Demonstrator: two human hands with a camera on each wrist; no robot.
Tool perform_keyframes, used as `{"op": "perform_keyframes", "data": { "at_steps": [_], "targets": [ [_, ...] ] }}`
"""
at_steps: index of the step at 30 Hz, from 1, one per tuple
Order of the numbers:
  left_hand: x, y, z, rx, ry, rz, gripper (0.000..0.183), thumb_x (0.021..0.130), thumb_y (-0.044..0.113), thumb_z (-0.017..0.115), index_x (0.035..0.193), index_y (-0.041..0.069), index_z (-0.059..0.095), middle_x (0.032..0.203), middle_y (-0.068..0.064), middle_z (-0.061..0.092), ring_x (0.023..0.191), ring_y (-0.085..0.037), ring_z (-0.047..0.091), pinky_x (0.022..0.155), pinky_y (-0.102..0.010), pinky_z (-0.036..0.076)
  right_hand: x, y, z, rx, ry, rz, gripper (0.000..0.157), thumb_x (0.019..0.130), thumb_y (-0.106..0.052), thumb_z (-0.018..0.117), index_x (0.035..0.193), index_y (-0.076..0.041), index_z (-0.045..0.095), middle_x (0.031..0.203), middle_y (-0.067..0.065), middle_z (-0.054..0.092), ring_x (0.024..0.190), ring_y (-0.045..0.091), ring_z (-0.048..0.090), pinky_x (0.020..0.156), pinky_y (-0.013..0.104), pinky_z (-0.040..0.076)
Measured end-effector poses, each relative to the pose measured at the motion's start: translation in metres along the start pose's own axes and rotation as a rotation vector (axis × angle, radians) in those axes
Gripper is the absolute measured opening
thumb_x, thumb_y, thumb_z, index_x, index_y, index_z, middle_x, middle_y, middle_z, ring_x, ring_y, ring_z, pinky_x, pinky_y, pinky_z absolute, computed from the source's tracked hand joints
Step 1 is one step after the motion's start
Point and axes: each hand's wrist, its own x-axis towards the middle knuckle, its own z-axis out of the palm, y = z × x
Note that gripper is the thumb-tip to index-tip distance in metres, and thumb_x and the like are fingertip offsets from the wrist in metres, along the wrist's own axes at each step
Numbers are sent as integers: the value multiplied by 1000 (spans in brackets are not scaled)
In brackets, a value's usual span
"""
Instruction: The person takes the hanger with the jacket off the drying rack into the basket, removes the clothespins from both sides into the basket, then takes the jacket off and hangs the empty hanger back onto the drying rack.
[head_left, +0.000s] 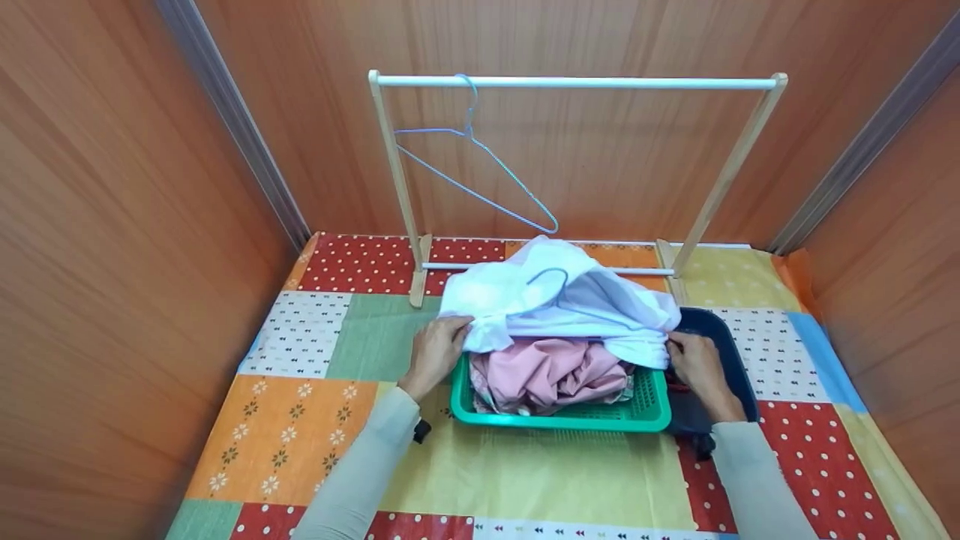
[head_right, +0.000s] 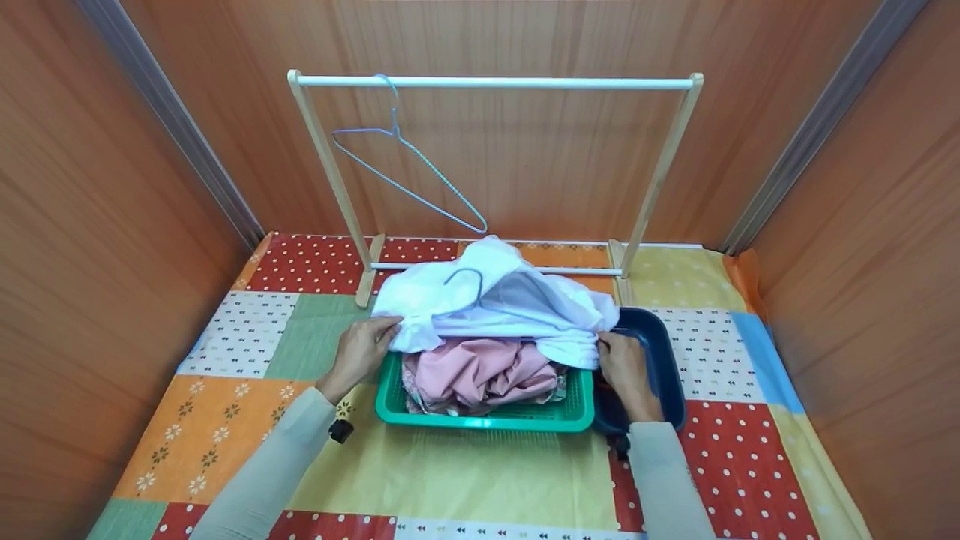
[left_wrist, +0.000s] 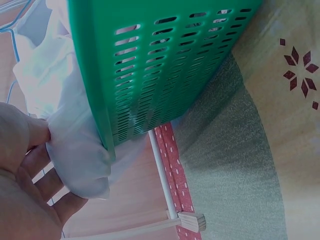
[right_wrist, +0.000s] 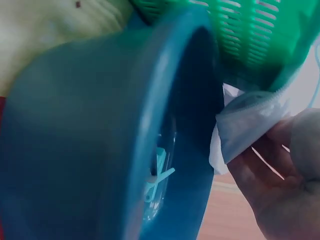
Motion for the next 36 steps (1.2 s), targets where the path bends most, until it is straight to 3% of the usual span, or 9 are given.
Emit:
{"op": "perform_keyframes", "data": {
  "at_steps": [3,6,9,11,18,23,29,36],
  "targets": [
    [0,0,-1,3,7,4,21,97,17,62,114,16,75,109,-4,75,100,-23,70,82,-44,56,1,-2,3,-15,28,-26,12,89,3,60,91,2,71,81,19,68,68,28,57,61,40,44],
    [0,1,0,7,8,13,21,97,18,62,113,16,75,108,-4,75,98,-23,71,80,-44,57,0,-3,2,-12,35,-15,18,90,3,59,102,3,73,96,25,71,71,30,60,62,42,45],
    [-1,1,1,8,-2,12,21,98,19,61,114,17,75,109,-3,75,98,-22,71,80,-43,57,-2,-4,0,4,41,18,27,90,1,60,116,2,70,107,27,71,72,28,61,63,37,45],
    [-2,1,2,7,-8,11,22,98,19,60,114,17,75,109,-3,75,98,-22,71,80,-43,57,-2,-6,-2,15,55,30,27,90,1,61,115,1,70,105,25,71,72,27,61,63,34,43],
    [-2,1,0,15,3,8,21,97,19,61,114,16,75,109,-4,75,98,-22,71,78,-44,57,-2,-11,-9,41,92,18,22,89,0,64,110,-2,71,99,19,73,86,31,68,73,44,52],
    [-2,0,0,20,26,39,21,96,18,63,112,15,75,106,-5,76,95,-24,72,76,-45,57,-2,-20,-15,36,165,-44,21,86,4,63,105,0,71,96,18,71,83,30,67,73,44,51],
    [-2,-1,0,8,25,37,21,96,17,63,112,14,75,108,-5,76,98,-24,71,80,-44,57,0,-38,-19,74,261,-166,22,83,5,64,102,-1,72,96,15,70,86,29,65,74,34,44],
    [-2,-1,1,7,10,14,21,96,17,63,113,15,75,108,-4,76,98,-22,71,81,-43,57,4,-48,-13,90,190,-244,16,88,3,66,102,-1,72,100,15,70,93,31,67,80,42,49]
  ]
}}
